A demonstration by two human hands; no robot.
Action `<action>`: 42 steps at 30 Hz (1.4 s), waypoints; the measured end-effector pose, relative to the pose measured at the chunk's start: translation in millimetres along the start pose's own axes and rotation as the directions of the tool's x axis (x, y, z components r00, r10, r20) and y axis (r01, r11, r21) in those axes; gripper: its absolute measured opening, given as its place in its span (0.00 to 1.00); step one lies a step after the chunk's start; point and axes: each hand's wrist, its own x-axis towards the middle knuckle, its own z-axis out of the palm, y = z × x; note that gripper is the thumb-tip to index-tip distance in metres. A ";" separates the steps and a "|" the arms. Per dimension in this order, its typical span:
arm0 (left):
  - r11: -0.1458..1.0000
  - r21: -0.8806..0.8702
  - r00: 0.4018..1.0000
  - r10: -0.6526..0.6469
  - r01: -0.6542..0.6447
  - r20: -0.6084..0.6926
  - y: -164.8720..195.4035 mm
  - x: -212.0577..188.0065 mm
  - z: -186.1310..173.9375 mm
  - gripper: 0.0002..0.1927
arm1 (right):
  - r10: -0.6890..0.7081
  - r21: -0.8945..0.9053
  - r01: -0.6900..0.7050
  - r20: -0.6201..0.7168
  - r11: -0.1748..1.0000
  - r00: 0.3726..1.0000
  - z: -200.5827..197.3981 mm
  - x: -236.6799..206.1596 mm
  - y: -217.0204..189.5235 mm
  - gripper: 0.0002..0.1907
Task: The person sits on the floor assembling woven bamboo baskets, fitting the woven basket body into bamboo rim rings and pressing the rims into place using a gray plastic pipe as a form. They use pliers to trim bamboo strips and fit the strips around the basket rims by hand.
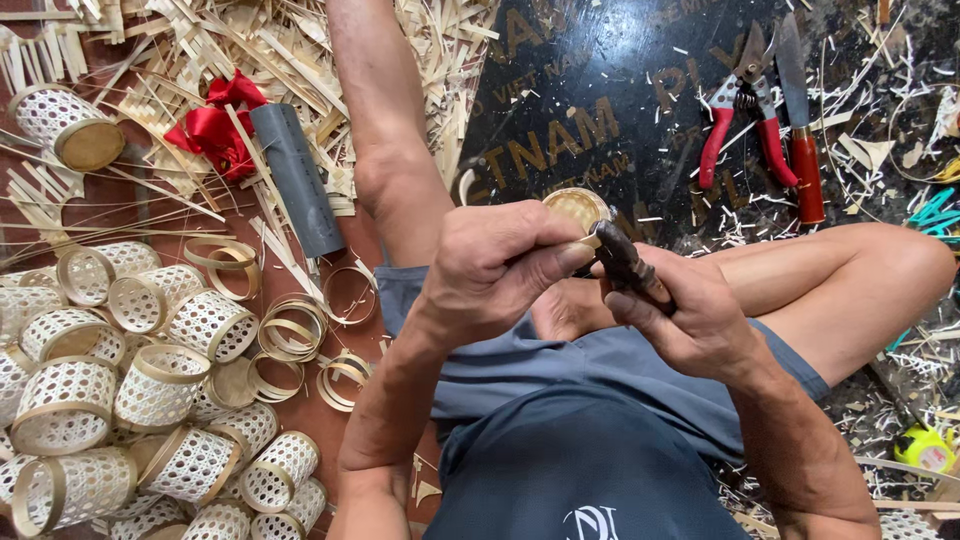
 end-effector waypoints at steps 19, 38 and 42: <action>0.985 0.124 0.993 -0.117 0.119 -0.017 6.9 -7.1 2.1 0.05 | -0.110 -0.033 0.111 0.040 0.993 0.993 3.5 5.1 5.4 0.21; 0.924 -0.089 0.899 -0.381 0.371 -0.215 -8.1 -8.4 -4.7 0.13 | -0.169 -0.666 -0.109 -0.338 0.738 0.926 -78.9 13.8 82.0 0.24; 0.904 -0.420 0.957 -0.042 -0.086 -0.288 -14.4 -29.3 -23.8 0.07 | 0.145 -0.692 -0.547 -0.551 0.471 0.822 -171.2 39.1 167.7 0.25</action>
